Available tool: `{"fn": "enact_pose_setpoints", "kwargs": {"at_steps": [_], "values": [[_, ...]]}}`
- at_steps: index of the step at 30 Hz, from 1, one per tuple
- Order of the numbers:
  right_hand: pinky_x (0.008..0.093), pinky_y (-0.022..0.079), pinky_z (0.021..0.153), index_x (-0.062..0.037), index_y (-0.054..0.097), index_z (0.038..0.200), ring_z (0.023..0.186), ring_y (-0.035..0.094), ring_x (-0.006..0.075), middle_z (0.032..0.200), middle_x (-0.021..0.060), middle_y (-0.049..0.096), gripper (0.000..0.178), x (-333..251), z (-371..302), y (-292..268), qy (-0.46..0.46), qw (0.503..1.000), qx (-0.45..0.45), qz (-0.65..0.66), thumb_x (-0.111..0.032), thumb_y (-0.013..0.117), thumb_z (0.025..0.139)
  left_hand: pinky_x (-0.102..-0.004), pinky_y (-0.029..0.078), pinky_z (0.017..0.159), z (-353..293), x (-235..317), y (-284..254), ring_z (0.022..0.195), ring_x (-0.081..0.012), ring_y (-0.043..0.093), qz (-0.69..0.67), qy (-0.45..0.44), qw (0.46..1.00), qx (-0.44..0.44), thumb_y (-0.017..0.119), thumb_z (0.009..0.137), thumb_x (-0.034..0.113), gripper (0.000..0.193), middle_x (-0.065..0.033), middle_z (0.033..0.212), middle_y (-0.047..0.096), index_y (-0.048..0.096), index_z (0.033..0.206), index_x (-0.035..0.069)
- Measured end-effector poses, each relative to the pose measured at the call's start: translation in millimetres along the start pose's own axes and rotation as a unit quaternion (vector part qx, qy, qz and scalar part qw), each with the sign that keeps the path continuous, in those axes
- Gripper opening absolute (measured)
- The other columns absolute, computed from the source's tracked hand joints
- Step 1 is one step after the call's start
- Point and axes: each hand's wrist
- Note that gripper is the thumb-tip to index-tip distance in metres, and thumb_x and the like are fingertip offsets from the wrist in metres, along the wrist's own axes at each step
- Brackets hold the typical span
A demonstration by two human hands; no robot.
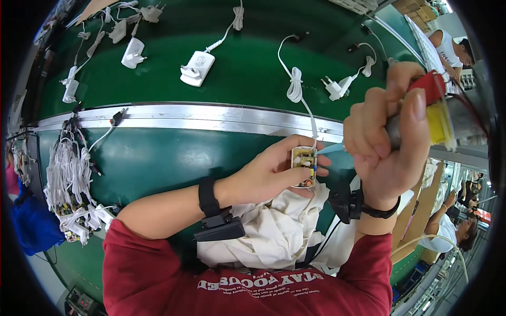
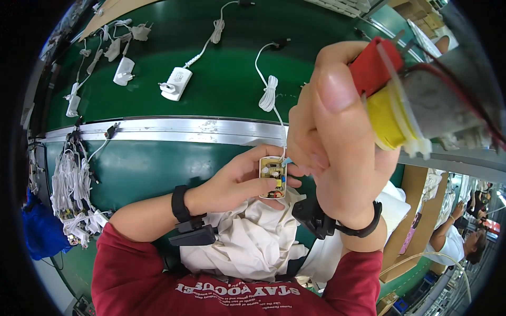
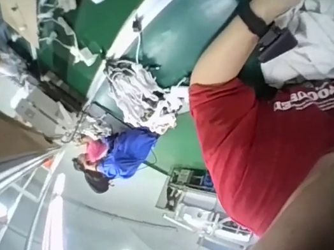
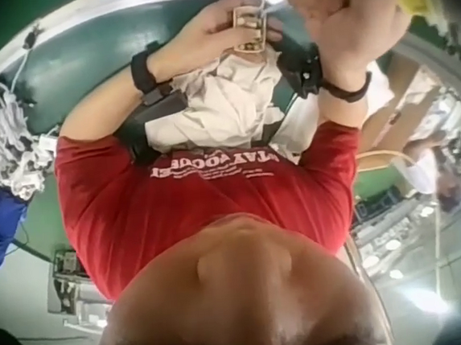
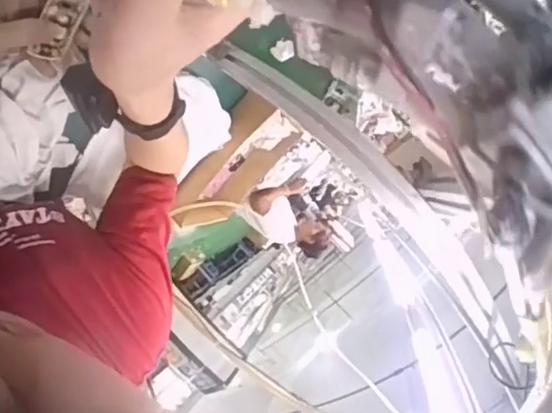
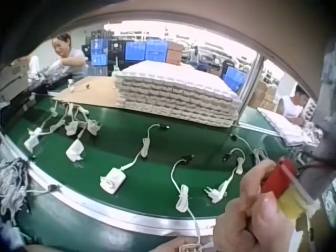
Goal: The person applies a substance to the circuit boards of power adapters using a dispenser, then places each adapter onto the conveyor belt and picks up a new one from the pile.
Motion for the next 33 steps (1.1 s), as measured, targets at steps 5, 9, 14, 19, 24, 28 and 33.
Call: {"fn": "enact_pose_setpoints", "kwargs": {"at_steps": [5, 9, 14, 19, 24, 28, 33], "values": [[0.021, 0.021, 0.036, -0.0089, 0.034, 0.092, 0.036, 0.023, 0.0045, 0.048, -0.0043, 0.029, 0.026, 14, 1, -14, -0.005, 0.998, -0.007, -0.062, -0.035, 0.034, 0.098, -0.034, 0.054, 0.083, 2, 2, -5, 0.113, -0.0197, 0.053, 0.003, -0.013, 1.0, 0.002, 0.046, 0.09, 0.001, 0.045, -0.0116, 0.125, 0.049, 0.032, 0.132, 0.005], [0.0214, 0.021, 0.036, -0.0091, 0.033, 0.091, 0.036, 0.023, 0.0045, 0.048, -0.0043, 0.029, 0.027, 25, 3, -29, -0.011, 0.992, -0.066, -0.107, -0.035, 0.032, 0.098, -0.0334, 0.055, 0.082, 5, -2, -8, 0.112, -0.0193, 0.053, -0.014, -0.011, 1.0, 0.012, 0.045, 0.09, 0.0, 0.045, -0.0116, 0.125, 0.05, 0.031, 0.133, 0.005], [0.0217, 0.021, 0.036, -0.0088, 0.033, 0.091, 0.036, 0.023, 0.005, 0.048, -0.0038, 0.031, 0.027, 16, 1, -6, 0.065, 0.995, -0.035, 0.061, -0.035, 0.031, 0.099, -0.0334, 0.055, 0.082, 6, -4, -14, 0.112, -0.0196, 0.053, -0.025, -0.007, 1.0, 0.011, 0.045, 0.09, 0.0, 0.045, -0.0119, 0.125, 0.049, 0.031, 0.132, 0.005], [0.0215, 0.022, 0.036, -0.0092, 0.032, 0.093, 0.036, 0.025, 0.0054, 0.049, -0.0031, 0.032, 0.027, 14, -1, -6, 0.08, 0.994, -0.039, 0.064, -0.035, 0.032, 0.099, -0.0343, 0.055, 0.082, 6, -6, -16, 0.113, -0.0202, 0.053, -0.032, -0.007, 0.999, 0.033, 0.045, 0.091, 0.0, 0.043, -0.0122, 0.125, 0.05, 0.033, 0.131, 0.005], [0.0213, 0.023, 0.036, -0.0097, 0.031, 0.095, 0.035, 0.027, 0.0058, 0.05, -0.0023, 0.035, 0.027, 11, -3, -5, 0.1, 0.991, -0.049, 0.068, -0.036, 0.032, 0.099, -0.0355, 0.055, 0.082, 12, -2, -24, 0.114, -0.0219, 0.053, -0.072, -0.004, 0.993, 0.089, 0.044, 0.092, 0.003, 0.038, -0.0119, 0.124, 0.051, 0.036, 0.129, 0.006], [0.0213, 0.024, 0.036, -0.01, 0.031, 0.095, 0.035, 0.028, 0.0061, 0.05, -0.0018, 0.036, 0.026, 24, -3, -9, 0.085, 0.986, -0.079, 0.118, -0.036, 0.032, 0.099, -0.0361, 0.055, 0.082, 11, -1, -27, 0.115, -0.0232, 0.052, -0.102, 0.014, 0.991, 0.087, 0.043, 0.093, 0.005, 0.035, -0.0118, 0.123, 0.051, 0.038, 0.128, 0.006], [0.0215, 0.024, 0.036, -0.0104, 0.031, 0.095, 0.035, 0.028, 0.0064, 0.051, -0.0014, 0.037, 0.025, 30, -1, -11, 0.058, 0.976, -0.119, 0.171, -0.035, 0.033, 0.099, -0.0366, 0.055, 0.082, 11, 0, -26, 0.115, -0.024, 0.052, -0.102, 0.017, 0.991, 0.083, 0.043, 0.093, 0.006, 0.035, -0.0118, 0.123, 0.051, 0.038, 0.128, 0.007]]}}
Point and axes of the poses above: each hand's wrist, its own z-axis towards the middle knuckle, its own y-axis out of the palm, x = y × z
